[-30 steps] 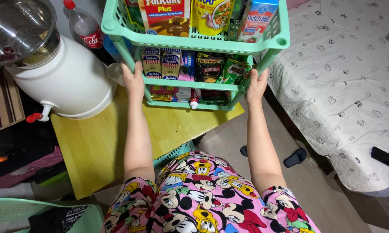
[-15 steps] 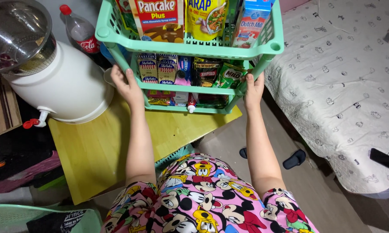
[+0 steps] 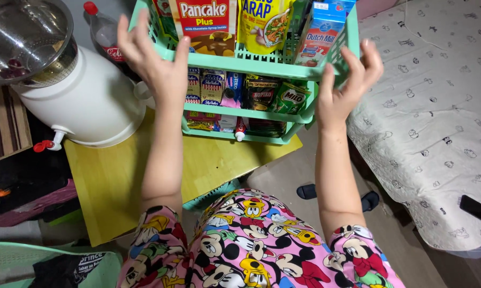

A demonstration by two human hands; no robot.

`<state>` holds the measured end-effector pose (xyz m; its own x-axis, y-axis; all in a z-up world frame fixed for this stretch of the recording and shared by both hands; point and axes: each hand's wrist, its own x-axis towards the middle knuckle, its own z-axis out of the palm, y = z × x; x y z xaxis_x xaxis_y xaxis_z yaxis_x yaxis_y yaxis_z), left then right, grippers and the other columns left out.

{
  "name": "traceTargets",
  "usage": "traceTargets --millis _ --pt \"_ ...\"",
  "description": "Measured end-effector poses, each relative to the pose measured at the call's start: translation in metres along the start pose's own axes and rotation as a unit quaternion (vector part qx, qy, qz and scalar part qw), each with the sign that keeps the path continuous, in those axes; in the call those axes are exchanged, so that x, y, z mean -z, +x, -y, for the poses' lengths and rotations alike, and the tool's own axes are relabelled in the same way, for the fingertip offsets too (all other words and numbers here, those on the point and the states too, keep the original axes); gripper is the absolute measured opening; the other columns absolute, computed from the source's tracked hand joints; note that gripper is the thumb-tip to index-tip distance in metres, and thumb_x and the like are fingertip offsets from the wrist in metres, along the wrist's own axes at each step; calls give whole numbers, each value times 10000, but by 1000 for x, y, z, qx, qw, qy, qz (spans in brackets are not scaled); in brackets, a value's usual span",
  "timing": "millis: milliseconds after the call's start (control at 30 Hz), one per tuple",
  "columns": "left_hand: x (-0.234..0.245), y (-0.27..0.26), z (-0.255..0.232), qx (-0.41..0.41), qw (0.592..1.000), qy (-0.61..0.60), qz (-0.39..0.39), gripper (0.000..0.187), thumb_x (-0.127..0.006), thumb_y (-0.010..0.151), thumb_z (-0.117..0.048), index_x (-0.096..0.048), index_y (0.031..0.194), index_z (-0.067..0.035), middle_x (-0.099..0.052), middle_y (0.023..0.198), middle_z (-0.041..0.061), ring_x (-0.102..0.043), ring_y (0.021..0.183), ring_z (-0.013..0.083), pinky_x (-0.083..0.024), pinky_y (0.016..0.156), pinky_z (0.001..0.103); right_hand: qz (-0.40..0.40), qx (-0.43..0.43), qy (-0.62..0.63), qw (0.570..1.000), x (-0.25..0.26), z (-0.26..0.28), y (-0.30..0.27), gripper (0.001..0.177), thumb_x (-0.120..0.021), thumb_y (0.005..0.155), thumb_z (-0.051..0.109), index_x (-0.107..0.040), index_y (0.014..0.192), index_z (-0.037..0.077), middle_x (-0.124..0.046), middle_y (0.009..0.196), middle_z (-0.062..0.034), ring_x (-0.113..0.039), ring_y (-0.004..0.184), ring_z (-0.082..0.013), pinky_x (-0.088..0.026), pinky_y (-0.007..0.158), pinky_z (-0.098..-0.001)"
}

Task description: Organize various packaged snacks and condiments on a green multi-tiered plastic rack.

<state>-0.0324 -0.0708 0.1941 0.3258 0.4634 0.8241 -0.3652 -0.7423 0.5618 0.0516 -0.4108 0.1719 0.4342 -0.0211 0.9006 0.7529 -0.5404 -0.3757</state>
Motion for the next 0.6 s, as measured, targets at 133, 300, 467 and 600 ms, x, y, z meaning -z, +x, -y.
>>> traceTargets --millis 133,300,467,600 --pt "8 7 -9 26 982 166 86 766 -960 907 -240 -517 1522 -133 -271 1616 176 -437 1385 331 -303 1220 507 69 18 -98 993 6 31 43 483 -880 1023 95 -625 1427 168 -375 1659 -93 -364 1518 -330 -315 1277 -473" --pt "19 13 -6 30 973 207 100 665 -965 927 -233 -582 1465 -158 -344 1591 141 -476 1348 320 -274 1230 556 202 69 -103 972 2 20 67 939 -929 784 189 -459 1594 118 -198 1656 -210 -259 1526 -435 -299 1297 -509" --pt "-3 28 8 18 994 51 94 720 -930 937 -190 -478 1495 -130 -356 1575 112 -462 1422 323 -375 1239 433 259 13 -106 960 1 36 74 891 -965 815 141 -466 1553 148 -271 1643 -219 -329 1511 -464 -402 1251 -503" --pt "-37 51 49 -30 988 11 154 864 -976 925 -259 -385 1509 -21 -408 1534 253 -435 1426 455 -427 1190 484 257 -9 -105 961 0 39 73 835 -920 826 73 -459 1517 162 -315 1632 -215 -390 1470 -453 -477 1174 -484"
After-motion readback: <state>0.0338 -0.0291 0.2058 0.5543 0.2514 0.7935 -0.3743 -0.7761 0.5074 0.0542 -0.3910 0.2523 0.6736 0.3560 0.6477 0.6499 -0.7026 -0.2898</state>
